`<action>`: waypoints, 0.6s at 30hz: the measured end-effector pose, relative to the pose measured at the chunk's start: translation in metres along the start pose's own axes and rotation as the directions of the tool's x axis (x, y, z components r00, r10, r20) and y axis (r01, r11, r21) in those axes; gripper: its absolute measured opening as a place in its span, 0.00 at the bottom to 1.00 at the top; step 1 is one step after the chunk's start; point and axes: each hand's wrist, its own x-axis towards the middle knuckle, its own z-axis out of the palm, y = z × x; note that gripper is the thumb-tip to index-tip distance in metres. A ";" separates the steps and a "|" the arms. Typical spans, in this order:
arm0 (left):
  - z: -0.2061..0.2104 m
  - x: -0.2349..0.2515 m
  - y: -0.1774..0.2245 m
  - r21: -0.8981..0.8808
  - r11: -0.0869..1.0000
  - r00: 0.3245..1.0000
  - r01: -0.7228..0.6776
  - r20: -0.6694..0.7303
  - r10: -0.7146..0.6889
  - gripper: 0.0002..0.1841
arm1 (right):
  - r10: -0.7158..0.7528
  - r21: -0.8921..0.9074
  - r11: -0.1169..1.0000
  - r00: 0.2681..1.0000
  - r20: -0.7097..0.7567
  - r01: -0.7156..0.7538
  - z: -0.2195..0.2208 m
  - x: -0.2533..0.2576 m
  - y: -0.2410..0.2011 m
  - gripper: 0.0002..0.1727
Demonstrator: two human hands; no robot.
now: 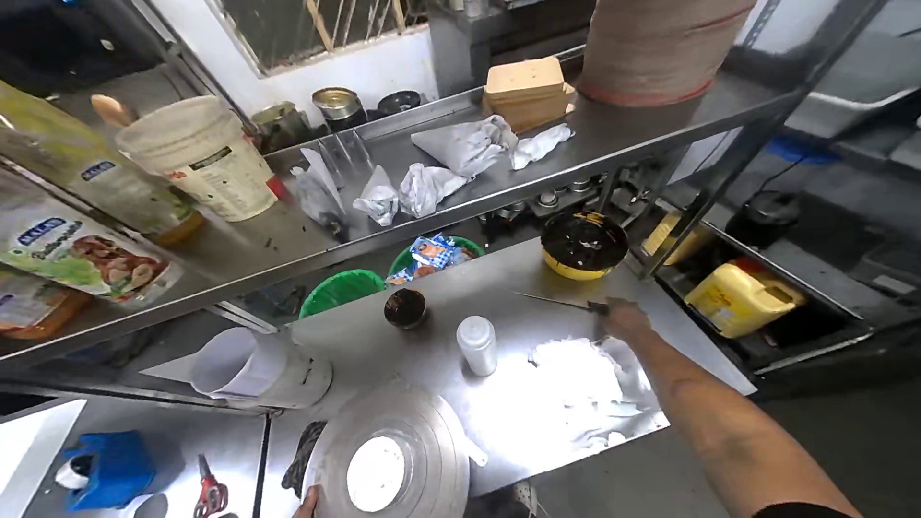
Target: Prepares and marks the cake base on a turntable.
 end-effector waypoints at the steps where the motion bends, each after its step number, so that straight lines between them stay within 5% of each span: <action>1: -0.002 0.004 0.005 0.057 0.998 1.000 -0.001 -0.023 0.002 0.24 | -0.007 -0.023 1.000 1.000 0.022 0.008 0.000 0.004 0.005 0.33; 6: -0.014 0.025 0.027 0.234 0.972 0.995 0.012 -0.103 0.013 0.25 | -0.033 -0.088 0.995 0.999 0.041 0.036 0.007 0.008 0.005 0.27; 12: -0.017 0.025 0.035 0.108 0.994 0.973 -0.004 -0.227 0.029 0.23 | -0.027 -0.196 0.980 1.000 0.012 0.029 0.015 0.020 -0.003 0.23; 18: -0.025 -0.022 -0.003 -0.088 0.995 0.999 0.037 -0.031 -0.040 0.27 | -0.002 -0.060 0.998 1.000 0.002 0.002 -0.011 0.005 -0.014 0.23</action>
